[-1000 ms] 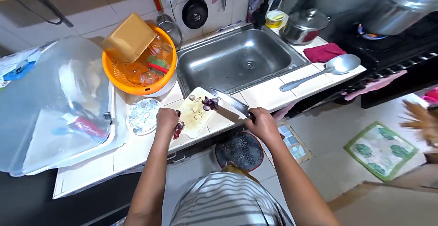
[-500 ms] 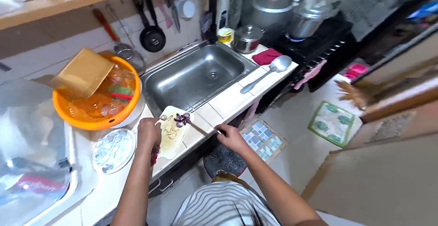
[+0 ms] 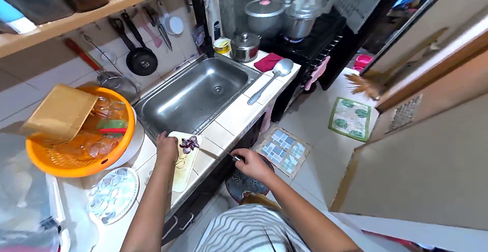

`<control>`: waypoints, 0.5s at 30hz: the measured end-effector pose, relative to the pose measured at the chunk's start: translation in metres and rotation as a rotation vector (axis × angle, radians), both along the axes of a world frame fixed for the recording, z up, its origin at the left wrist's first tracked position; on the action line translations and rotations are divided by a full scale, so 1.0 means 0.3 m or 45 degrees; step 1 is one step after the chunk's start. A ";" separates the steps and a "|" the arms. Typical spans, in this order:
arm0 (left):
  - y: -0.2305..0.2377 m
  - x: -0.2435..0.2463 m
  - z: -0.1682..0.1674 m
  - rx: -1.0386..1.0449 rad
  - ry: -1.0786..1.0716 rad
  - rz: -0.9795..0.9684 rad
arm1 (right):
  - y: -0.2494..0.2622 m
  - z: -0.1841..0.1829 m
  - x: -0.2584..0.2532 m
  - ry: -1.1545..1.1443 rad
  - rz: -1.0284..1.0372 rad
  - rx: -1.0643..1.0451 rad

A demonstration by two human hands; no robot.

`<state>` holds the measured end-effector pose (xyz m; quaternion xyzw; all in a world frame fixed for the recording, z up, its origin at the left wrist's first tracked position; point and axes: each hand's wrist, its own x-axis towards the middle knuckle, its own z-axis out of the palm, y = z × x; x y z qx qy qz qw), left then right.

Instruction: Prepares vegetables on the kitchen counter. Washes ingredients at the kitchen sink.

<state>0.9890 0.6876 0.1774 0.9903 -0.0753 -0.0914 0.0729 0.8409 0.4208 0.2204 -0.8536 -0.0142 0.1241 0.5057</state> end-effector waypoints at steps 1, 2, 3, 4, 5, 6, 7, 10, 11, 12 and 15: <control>-0.003 -0.001 0.003 0.007 0.002 0.003 | -0.002 0.001 -0.003 0.001 -0.005 0.004; -0.003 -0.003 0.005 0.003 -0.006 0.000 | -0.001 0.002 -0.005 -0.001 -0.012 0.013; 0.001 -0.007 0.004 -0.020 -0.034 -0.011 | 0.000 0.005 -0.007 -0.002 -0.017 0.019; 0.007 -0.009 0.002 -0.047 -0.072 -0.019 | 0.003 0.009 -0.008 0.000 -0.020 0.025; 0.015 -0.013 0.000 -0.077 -0.114 -0.018 | 0.005 0.011 -0.008 0.005 -0.021 0.033; 0.025 -0.020 -0.001 -0.109 -0.157 -0.015 | 0.009 0.012 -0.007 0.015 -0.023 0.043; 0.034 -0.035 0.002 -0.151 -0.201 -0.012 | 0.013 0.010 -0.005 0.032 -0.022 0.057; 0.049 -0.121 0.038 -0.282 -0.303 0.051 | 0.036 -0.018 0.007 0.086 -0.039 0.118; 0.047 -0.159 0.057 -0.312 -0.294 0.098 | 0.046 -0.023 0.012 0.121 -0.046 0.150; 0.041 -0.197 0.077 -0.337 -0.256 0.151 | 0.057 -0.030 0.016 0.152 -0.052 0.185; 0.022 -0.297 0.103 -0.373 -0.050 0.264 | 0.092 -0.059 0.024 0.204 -0.019 0.269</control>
